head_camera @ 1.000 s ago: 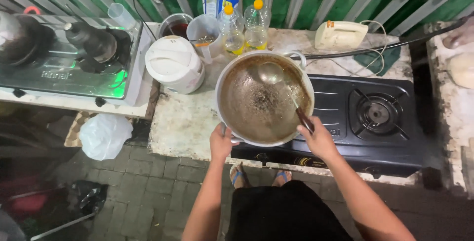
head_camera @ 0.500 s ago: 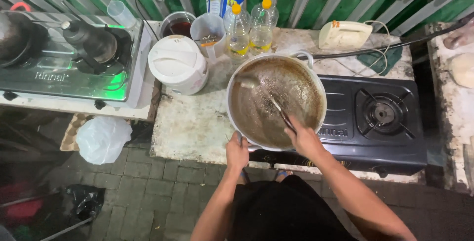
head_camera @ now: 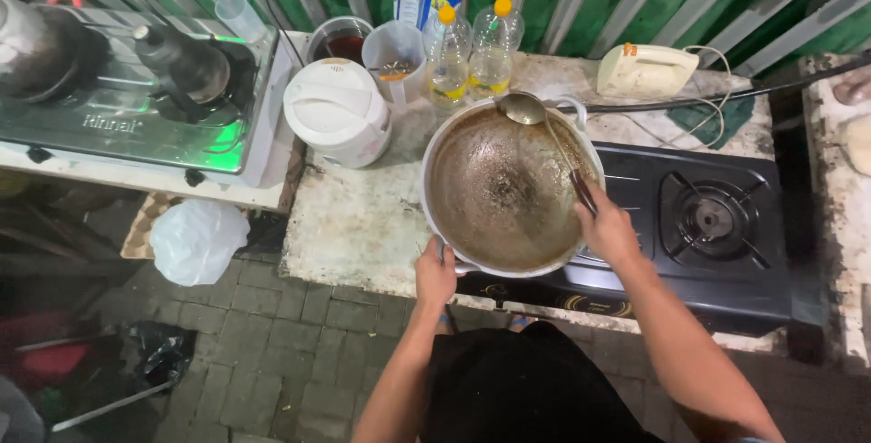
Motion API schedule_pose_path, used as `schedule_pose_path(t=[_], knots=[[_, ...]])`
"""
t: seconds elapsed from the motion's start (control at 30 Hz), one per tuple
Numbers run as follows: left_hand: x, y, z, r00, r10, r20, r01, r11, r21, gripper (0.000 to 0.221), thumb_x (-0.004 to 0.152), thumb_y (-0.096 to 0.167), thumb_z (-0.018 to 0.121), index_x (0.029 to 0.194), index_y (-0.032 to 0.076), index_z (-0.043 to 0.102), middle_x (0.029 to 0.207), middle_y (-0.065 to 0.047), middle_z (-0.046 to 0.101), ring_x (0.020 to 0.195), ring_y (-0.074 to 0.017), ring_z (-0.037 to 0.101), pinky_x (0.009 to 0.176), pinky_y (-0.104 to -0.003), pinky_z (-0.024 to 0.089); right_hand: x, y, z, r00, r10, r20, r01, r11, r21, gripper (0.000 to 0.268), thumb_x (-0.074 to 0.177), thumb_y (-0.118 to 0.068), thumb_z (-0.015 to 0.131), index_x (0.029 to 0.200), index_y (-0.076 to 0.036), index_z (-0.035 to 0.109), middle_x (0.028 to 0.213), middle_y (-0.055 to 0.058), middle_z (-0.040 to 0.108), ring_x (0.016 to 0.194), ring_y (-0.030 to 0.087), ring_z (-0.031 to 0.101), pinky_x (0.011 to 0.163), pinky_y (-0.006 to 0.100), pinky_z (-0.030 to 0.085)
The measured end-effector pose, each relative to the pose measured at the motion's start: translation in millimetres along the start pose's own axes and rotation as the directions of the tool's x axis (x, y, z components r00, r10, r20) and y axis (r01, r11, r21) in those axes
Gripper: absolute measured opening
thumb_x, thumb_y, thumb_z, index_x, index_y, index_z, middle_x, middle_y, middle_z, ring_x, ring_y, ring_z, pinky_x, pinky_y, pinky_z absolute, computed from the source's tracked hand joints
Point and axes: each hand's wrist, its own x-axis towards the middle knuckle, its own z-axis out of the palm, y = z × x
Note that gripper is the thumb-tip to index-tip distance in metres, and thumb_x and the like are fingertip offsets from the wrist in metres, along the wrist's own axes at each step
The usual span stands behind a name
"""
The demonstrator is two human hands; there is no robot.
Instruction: Stirring a mixture in a pot on a stove and adding liquid from a kettle.
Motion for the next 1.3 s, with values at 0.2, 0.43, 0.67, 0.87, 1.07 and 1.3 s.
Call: schedule_pose_path(t=[0.2, 0.43, 0.67, 0.87, 1.07, 1.3], knots=[[6.2, -11.1, 1.0, 0.999, 0.028, 0.043, -0.033, 0.993, 0.117, 0.042, 0.097, 0.024, 0.051, 0.127, -0.005, 0.057, 0.087, -0.030, 0.070, 0.088, -0.0443, 0.069, 0.072, -0.054, 0.056, -8.8, -33.6, 19.2, 0.996, -0.028, 0.088, 0.032, 0.999, -0.044, 0.052, 0.100, -0.037, 0.050, 0.148, -0.018, 0.044, 0.141, 0.024, 0.052, 0.125, 0.042, 0.055, 0.104, 0.055, 0.047], [10.0, -8.0, -4.5, 0.998, 0.001, 0.060, -0.005, 0.999, 0.054, 0.033, 0.096, 0.021, 0.051, 0.115, -0.004, 0.062, 0.070, -0.023, 0.071, 0.069, -0.0329, 0.073, 0.063, -0.045, 0.058, -19.5, -7.8, 19.5, 0.951, -0.221, 0.215, 0.252, 0.958, -0.134, 0.050, 0.098, -0.040, 0.053, 0.144, -0.022, 0.049, 0.130, 0.018, 0.064, 0.117, 0.038, 0.063, 0.097, 0.051, 0.054], [15.9, -23.5, -3.9, 0.998, -0.052, 0.047, 0.056, 0.995, -0.079, 0.037, 0.095, 0.020, 0.055, 0.122, -0.005, 0.061, 0.075, -0.022, 0.072, 0.060, -0.0257, 0.073, 0.057, -0.034, 0.062, -5.3, 25.3, -12.6, 0.953, -0.272, 0.135, 0.295, 0.935, -0.196, 0.048, 0.098, -0.034, 0.055, 0.142, -0.017, 0.052, 0.130, 0.022, 0.063, 0.117, 0.041, 0.062, 0.098, 0.052, 0.053], [23.3, -32.4, 4.5, 0.999, 0.011, 0.032, -0.011, 1.000, -0.010, 0.032, 0.097, 0.017, 0.051, 0.115, -0.008, 0.061, 0.072, -0.023, 0.071, 0.060, -0.0291, 0.072, 0.053, -0.040, 0.060, 14.7, 10.0, 4.5, 0.987, -0.160, -0.009, 0.159, 0.986, -0.058, 0.051, 0.100, -0.028, 0.054, 0.148, -0.014, 0.046, 0.135, 0.026, 0.057, 0.121, 0.043, 0.056, 0.104, 0.053, 0.047], [15.1, -7.1, -5.3, 0.997, 0.001, 0.074, -0.003, 1.000, 0.029, 0.025, 0.098, 0.016, 0.050, 0.106, -0.005, 0.062, 0.068, -0.019, 0.071, 0.059, -0.0276, 0.072, 0.051, -0.038, 0.059, -3.8, -4.1, 25.8, 0.967, -0.216, 0.135, 0.237, 0.958, -0.164, 0.051, 0.097, -0.037, 0.053, 0.147, -0.023, 0.046, 0.137, 0.019, 0.058, 0.122, 0.038, 0.058, 0.104, 0.051, 0.049], [24.7, -35.4, 4.6, 0.997, -0.022, 0.079, 0.033, 0.989, -0.142, 0.036, 0.094, 0.010, 0.054, 0.121, -0.014, 0.054, 0.085, -0.035, 0.066, 0.071, -0.0389, 0.071, 0.049, -0.043, 0.063, -19.1, 2.6, -41.1, 0.899, -0.369, 0.236, 0.421, 0.879, -0.226, 0.047, 0.092, -0.025, 0.058, 0.139, -0.018, 0.057, 0.126, 0.022, 0.066, 0.115, 0.043, 0.064, 0.097, 0.052, 0.053]])
